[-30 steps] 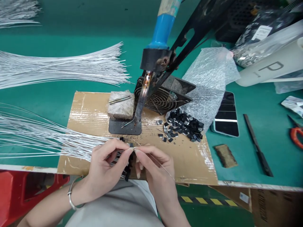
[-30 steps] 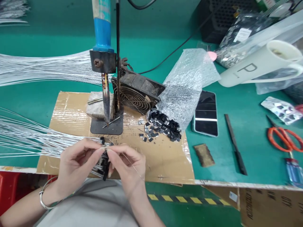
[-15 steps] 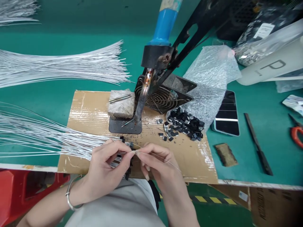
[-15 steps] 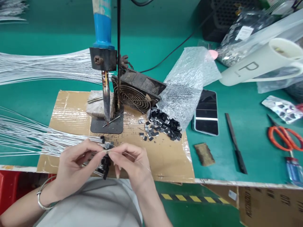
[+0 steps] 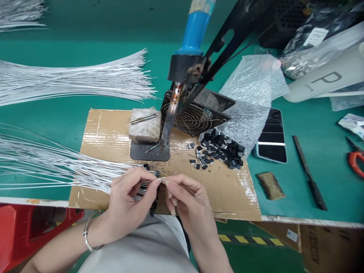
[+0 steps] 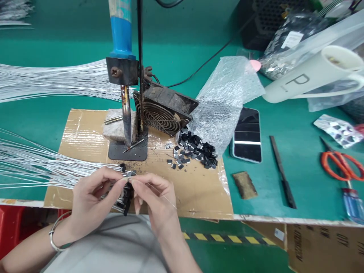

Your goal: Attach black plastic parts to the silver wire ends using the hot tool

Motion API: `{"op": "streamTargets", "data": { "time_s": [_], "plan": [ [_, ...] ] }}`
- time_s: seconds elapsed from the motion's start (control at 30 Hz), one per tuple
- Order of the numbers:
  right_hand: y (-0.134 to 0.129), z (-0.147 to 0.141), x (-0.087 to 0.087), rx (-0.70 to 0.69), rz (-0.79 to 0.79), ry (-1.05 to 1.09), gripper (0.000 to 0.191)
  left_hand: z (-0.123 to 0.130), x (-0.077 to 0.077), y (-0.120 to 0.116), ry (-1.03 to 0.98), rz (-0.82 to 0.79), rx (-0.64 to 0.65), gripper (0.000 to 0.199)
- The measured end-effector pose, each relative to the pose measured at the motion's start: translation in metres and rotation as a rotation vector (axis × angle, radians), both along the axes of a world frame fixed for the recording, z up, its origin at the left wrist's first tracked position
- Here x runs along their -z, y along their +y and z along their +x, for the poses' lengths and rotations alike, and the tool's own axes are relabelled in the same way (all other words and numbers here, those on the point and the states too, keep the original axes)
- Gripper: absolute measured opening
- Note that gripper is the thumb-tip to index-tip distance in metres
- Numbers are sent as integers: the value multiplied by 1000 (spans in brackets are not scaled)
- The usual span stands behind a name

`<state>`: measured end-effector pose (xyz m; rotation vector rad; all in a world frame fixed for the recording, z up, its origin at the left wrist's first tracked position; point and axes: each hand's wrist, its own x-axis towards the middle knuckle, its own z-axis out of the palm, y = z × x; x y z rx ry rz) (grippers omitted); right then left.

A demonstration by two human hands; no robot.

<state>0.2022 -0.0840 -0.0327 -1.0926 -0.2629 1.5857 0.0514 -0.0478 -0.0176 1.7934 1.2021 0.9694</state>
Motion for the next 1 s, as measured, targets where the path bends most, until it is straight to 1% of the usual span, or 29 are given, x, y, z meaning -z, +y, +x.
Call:
{"op": "streamTargets", "data": {
  "time_s": [0.23,0.37,0.43,0.47,0.5,0.53,0.63,0.67,0.7,0.73,0.77,0.83,1.0],
  "plan": [
    [-1,-10,2,66,21,-4,15,2,4,-2,-29,-35,-24,16],
    [-3,-13,6,66,33,-17,14,1,7,-3,-59,-121,-34,14],
    [-5,-8,8,41,55,-54,17,0,7,-2,-65,-177,-36,14],
    [-6,-3,10,36,84,-115,19,0,6,-1,-64,-205,-38,14],
    [-7,4,12,47,119,-220,20,-1,6,0,-64,-232,-39,15],
    [-7,12,15,77,154,-372,19,-2,5,1,-67,-257,-39,14],
    [-3,44,22,227,192,-998,12,-4,3,4,-97,-309,-45,9],
    [0,55,25,224,206,-1197,11,-5,3,5,-108,-318,-45,8],
    [3,64,27,176,224,-1367,11,-5,2,6,-115,-323,-44,7],
    [6,71,29,124,248,-1493,10,-5,2,7,-122,-322,-46,8],
    [8,76,31,72,269,-1575,10,-5,1,7,-124,-319,-46,8],
    [10,80,33,11,292,-1640,11,-5,0,7,-126,-312,-46,9],
    [8,74,35,19,290,-1632,14,-4,-3,8,-103,-290,-50,10]
  ]
}}
